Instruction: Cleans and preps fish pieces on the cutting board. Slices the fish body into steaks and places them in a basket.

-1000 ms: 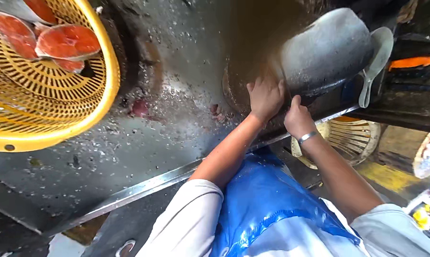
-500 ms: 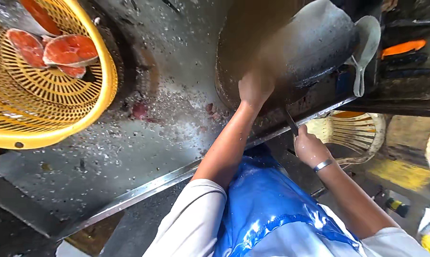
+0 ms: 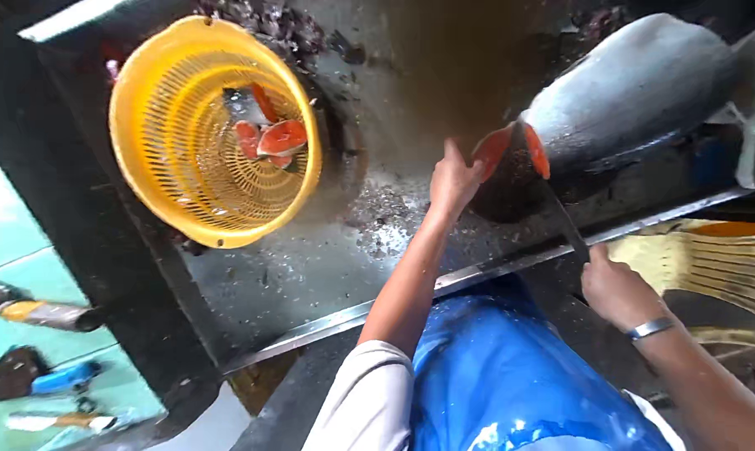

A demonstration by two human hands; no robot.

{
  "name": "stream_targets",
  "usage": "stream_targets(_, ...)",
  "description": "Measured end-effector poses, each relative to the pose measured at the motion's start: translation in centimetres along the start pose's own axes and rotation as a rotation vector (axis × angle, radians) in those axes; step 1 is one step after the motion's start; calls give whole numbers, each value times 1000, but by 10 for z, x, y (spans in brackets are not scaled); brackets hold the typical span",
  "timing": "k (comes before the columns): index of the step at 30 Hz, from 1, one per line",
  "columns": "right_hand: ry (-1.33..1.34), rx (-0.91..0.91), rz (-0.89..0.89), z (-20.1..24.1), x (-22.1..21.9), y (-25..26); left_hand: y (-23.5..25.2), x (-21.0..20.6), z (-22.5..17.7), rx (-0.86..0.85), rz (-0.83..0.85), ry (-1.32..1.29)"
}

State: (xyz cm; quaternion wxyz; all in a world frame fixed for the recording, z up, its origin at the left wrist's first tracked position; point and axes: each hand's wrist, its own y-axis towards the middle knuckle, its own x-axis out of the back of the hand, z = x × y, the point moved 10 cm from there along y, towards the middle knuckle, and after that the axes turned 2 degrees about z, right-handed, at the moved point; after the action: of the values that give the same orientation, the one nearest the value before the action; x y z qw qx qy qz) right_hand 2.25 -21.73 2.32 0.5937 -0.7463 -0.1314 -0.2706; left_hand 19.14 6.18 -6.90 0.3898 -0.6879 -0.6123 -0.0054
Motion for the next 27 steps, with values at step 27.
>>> stream_targets(27, 551, 383, 18, 23, 22, 19, -92, 209, 57, -106, -550, -276)
